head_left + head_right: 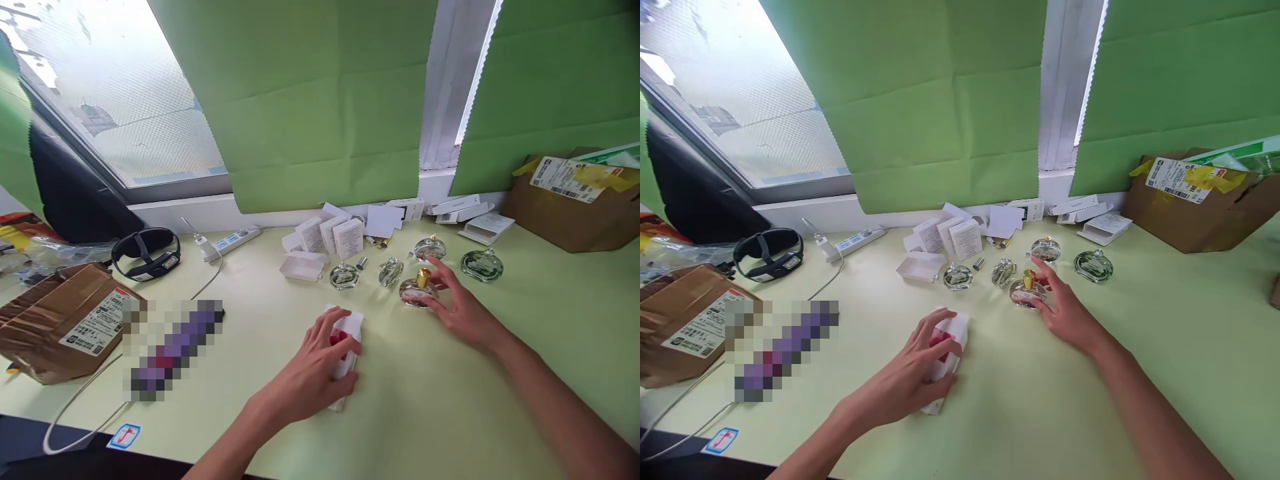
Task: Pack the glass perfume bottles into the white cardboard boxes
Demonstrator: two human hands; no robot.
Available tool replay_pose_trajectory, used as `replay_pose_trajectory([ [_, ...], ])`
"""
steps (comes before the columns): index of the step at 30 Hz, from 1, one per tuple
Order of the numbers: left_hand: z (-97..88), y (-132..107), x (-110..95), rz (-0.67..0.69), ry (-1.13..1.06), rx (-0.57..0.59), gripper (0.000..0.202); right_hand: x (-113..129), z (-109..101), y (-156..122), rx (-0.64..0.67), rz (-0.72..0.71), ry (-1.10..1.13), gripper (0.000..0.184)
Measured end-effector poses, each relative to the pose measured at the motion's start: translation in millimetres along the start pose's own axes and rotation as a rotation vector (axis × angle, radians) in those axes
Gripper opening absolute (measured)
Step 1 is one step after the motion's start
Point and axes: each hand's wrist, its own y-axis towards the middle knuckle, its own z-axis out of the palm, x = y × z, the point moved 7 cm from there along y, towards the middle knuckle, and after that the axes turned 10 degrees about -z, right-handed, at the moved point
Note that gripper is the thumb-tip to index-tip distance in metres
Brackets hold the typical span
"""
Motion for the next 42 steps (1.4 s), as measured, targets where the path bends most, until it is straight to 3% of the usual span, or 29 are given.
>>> replay_pose_trajectory([
  [4, -12.9, -11, 15, 0.043, -0.322, -0.085, 0.073, 17, -20, 3, -0.219, -0.131, 0.044, 0.076],
  [7, -22.0, -8, 18, 0.12, -0.584, -0.116, 0.089, 44, -41, -5, -0.509, -0.247, 0.1, 0.05],
  [9, -22.5, -2, 13, 0.179, -0.727, -0.046, 0.093, 66, -46, -12, -0.598, -0.304, 0.149, 0.032],
  [11, -22.5, 7, 2, 0.242, -0.829, 0.032, 0.094, 89, -37, -11, -0.462, -0.313, 0.188, 0.027],
  [12, -23.7, 11, -4, 0.285, -0.875, 0.059, 0.094, 99, -23, -8, -0.25, -0.293, 0.237, 0.032],
  [14, -28.7, 19, -20, 0.384, -0.966, 0.087, 0.094, 114, 4, -7, 0.138, -0.224, 0.301, 0.056],
  [16, -33.8, 25, -35, 0.47, -1.036, 0.119, 0.094, 121, 19, -9, 0.333, -0.145, 0.352, 0.083],
  [18, -33.3, 31, -48, 0.47, -1.059, 0.193, 0.092, 120, 22, -7, 0.353, -0.073, 0.385, 0.096],
  [20, -29.3, 37, -52, 0.394, -0.999, 0.211, 0.088, 118, 20, -3, 0.319, -0.031, 0.357, 0.096],
  [25, -24.3, 49, -26, 0.235, -0.844, -0.082, 0.059, 130, -7, 27, 0.37, -0.107, 0.108, 0.083],
  [26, -22.1, 51, -17, 0.191, -0.862, -0.13, 0.054, 129, -19, 41, 0.34, -0.109, 0.057, 0.076],
  [29, -17.6, 54, 5, 0.093, -0.933, -0.249, 0.06, 109, -62, 103, 0.072, -0.086, -0.188, 0.044],
  [31, -14.1, 54, 11, 0.072, -0.953, -0.258, 0.071, 82, -66, 146, 0.074, -0.035, -0.352, 0.033],
  [35, -6.8, 53, 15, 0.079, -0.925, -0.267, 0.07, 24, -23, 202, 0.289, 0.028, -0.381, 0.025],
  [39, -1.1, 53, 17, 0.097, -0.8, -0.286, 0.049, -11, 24, 216, 0.447, 0.106, -0.344, 0.033],
  [42, -4.1, 53, 14, 0.121, -0.748, -0.281, 0.031, -20, 38, 218, 0.463, 0.151, -0.301, 0.035],
])
